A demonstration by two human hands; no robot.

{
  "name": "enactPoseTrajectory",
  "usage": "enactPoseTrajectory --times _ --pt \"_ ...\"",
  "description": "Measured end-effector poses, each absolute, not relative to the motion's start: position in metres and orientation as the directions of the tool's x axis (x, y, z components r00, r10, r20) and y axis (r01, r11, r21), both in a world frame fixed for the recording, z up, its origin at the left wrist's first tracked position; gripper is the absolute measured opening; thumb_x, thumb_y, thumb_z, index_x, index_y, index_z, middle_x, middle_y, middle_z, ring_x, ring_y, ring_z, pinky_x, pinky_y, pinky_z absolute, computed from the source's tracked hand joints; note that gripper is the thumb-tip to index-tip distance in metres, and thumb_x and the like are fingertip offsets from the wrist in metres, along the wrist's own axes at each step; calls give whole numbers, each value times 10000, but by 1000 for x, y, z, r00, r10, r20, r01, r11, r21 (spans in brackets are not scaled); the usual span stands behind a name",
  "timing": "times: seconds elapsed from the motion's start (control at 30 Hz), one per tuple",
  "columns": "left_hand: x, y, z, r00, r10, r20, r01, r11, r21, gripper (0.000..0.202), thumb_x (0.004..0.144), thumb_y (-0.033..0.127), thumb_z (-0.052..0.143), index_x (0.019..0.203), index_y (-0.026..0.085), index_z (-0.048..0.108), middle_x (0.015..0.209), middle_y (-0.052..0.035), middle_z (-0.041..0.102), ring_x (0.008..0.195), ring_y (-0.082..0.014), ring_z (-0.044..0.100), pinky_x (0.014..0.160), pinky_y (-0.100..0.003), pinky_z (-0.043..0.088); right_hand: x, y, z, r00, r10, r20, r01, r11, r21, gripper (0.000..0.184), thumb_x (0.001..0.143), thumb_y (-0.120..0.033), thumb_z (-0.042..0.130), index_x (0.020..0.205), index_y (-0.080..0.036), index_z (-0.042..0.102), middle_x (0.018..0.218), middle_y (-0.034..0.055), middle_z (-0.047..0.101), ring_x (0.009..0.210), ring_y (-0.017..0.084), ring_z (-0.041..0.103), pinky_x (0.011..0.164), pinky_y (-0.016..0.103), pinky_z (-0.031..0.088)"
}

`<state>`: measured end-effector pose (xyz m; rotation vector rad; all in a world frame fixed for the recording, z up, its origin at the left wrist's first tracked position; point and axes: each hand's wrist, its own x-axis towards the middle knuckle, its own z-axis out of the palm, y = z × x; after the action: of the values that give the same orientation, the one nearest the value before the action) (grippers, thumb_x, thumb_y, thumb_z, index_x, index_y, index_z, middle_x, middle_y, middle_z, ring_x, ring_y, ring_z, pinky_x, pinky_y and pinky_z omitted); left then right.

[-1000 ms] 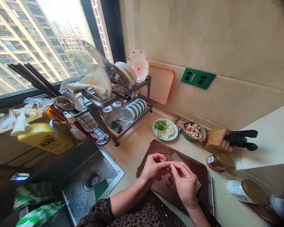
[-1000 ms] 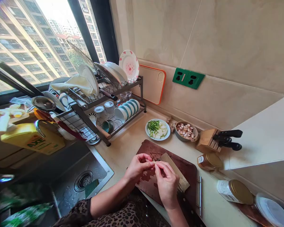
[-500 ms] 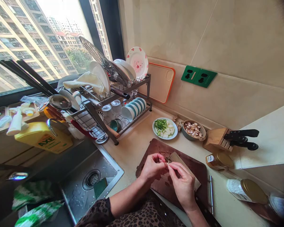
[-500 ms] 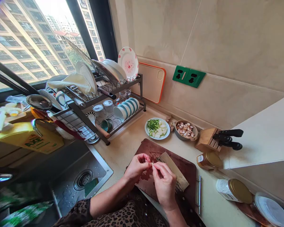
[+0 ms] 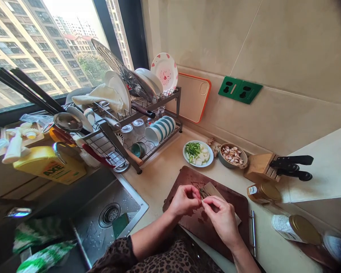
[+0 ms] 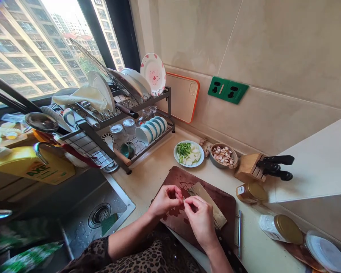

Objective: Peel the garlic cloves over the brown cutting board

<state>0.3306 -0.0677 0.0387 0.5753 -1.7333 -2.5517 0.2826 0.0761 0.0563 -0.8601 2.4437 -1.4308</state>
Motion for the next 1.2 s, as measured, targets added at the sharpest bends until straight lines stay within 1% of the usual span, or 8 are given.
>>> enactPoseTrajectory --times 0.17,0.37,0.67,0.83,0.93,1.0,1.1,1.2 --pt "328 -67 38 -914 -222 -341 -241 -379 894 121 509 137 634 603 151 558 523 37 556 386 -57 453 378 -167 347 283 73 50 -829 -559 26 -260 343 -903 161 795 -298 592 714 -196 687 738 36 687 678 163 636 625 254 521" --pt "324 -59 39 -835 -435 -337 -165 -388 907 103 506 120 586 587 156 533 500 56 503 419 -47 427 410 -154 336 283 67 33 -834 -489 -256 216 137 -967 453 659 -494 717 958 -166 627 838 60 686 701 200 670 561 304 583" --pt "327 -60 35 -880 -221 -420 -219 -596 772 265 551 300 751 696 139 598 548 -2 621 460 -97 551 465 -191 415 270 73 37 -785 -556 -272 256 108 -961 377 715 -470 693 864 -126 653 733 51 673 622 140 617 539 250 538" --pt "330 -63 22 -921 -166 -352 -258 -415 873 391 617 438 756 840 125 681 662 -29 663 505 -99 553 451 -182 385 265 74 35 -768 -578 -275 198 195 -961 351 711 -488 683 725 -155 573 644 8 624 576 128 592 503 232 495" --pt "328 -64 4 -915 -162 -369 -296 -351 888 369 616 439 752 804 129 688 595 -14 639 468 -105 519 437 -199 373 264 89 18 -774 -568 -280 110 315 -943 386 815 -521 526 905 -152 593 756 61 663 646 182 644 560 304 532" --pt "326 -66 -13 -890 -253 -380 -310 -276 910 302 631 400 736 755 128 692 575 -17 636 502 -130 543 481 -224 405 265 111 -2 -850 -480 -218 -79 525 -848 411 857 -454 464 1107 -139 550 889 117 669 716 225 664 635 377 544" --pt "325 -70 -39 -861 -460 -217 -280 71 957 115 666 252 697 729 158 711 688 -39 678 647 -167 593 614 -259 444 273 151 -31 -916 -398 -50 -372 889 -269 441 810 -271 525 1223 -116 518 938 168 628 782 297 643 683 445 515" --pt "328 -69 -54 -894 -449 3 -210 423 881 110 730 154 615 746 183 720 756 -52 661 711 -174 584 673 -267 435 287 180 -49 -916 -392 -87 -401 908 122 470 781 -218 562 1245 -149 529 869 140 604 746 302 622 589 391 496"
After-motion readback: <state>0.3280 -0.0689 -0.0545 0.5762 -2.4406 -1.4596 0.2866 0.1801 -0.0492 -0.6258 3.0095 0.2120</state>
